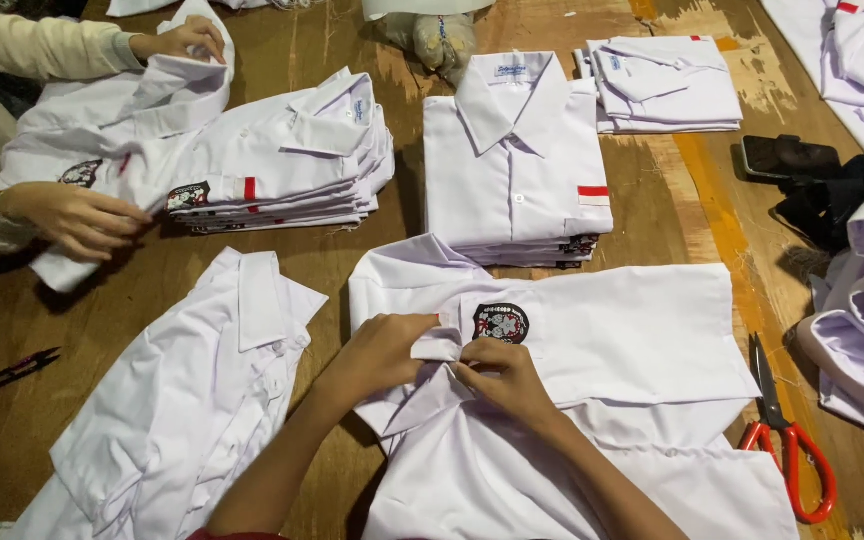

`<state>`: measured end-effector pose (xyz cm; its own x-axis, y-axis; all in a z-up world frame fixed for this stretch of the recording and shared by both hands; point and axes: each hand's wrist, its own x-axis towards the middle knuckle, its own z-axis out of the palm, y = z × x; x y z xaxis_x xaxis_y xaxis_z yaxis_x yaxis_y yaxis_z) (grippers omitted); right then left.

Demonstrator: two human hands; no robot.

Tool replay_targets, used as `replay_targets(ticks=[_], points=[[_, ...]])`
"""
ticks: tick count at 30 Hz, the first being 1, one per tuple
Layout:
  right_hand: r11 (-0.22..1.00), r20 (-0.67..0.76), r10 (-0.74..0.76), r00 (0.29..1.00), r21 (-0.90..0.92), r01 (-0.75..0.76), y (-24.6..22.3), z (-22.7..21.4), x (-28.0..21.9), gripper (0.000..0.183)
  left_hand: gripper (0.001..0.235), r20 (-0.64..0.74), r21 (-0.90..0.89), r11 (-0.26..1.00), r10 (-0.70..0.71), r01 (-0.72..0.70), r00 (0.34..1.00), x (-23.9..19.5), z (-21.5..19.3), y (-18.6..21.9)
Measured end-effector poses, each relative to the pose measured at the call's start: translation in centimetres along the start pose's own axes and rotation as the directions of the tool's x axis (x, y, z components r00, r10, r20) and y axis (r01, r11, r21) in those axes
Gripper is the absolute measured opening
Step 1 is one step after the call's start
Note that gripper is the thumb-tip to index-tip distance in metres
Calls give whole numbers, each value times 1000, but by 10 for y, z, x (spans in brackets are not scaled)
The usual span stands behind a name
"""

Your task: The person uses red-handled scissors to trim loose threads from a white shirt laid on a wooden table. They then fold the shirt, aligning the collar and sleeves, and place it on a stack of similar shirts.

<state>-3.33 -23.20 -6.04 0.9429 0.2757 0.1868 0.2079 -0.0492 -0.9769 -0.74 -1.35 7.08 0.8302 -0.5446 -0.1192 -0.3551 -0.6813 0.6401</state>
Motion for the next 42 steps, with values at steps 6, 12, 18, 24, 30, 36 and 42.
replay_targets(ticks=[6, 12, 18, 24, 30, 36, 42], points=[[928, 208, 239, 949, 237, -285, 12, -6, -3, 22, 59, -59, 61, 925, 377, -374, 924, 3, 9, -30], [926, 256, 293, 921, 165, -340, 18, -6, -8, 19, 38, -13, 98, 884, 461, -458, 887, 5, 17, -32], [912, 203, 337, 919, 173, -372, 47, 0, -12, 25, 36, -73, 237, 858, 484, -456, 872, 4, 20, -29], [916, 182, 321, 929, 191, -354, 83, 12, -16, 21, 36, -70, 222, 881, 442, -418, 894, 10, 63, -76], [925, 168, 297, 940, 193, -327, 60, 8, -16, 11, 11, -139, 336, 802, 560, -493, 817, 3, 26, -28], [938, 207, 155, 966, 275, -210, -18, 8, -5, 16, 10, -65, 393, 783, 547, -482, 835, 1, 26, -48], [961, 200, -175, 964, -177, 212, -38, -1, 0, 13, 16, -93, 367, 812, 517, -453, 851, -9, 10, -30]])
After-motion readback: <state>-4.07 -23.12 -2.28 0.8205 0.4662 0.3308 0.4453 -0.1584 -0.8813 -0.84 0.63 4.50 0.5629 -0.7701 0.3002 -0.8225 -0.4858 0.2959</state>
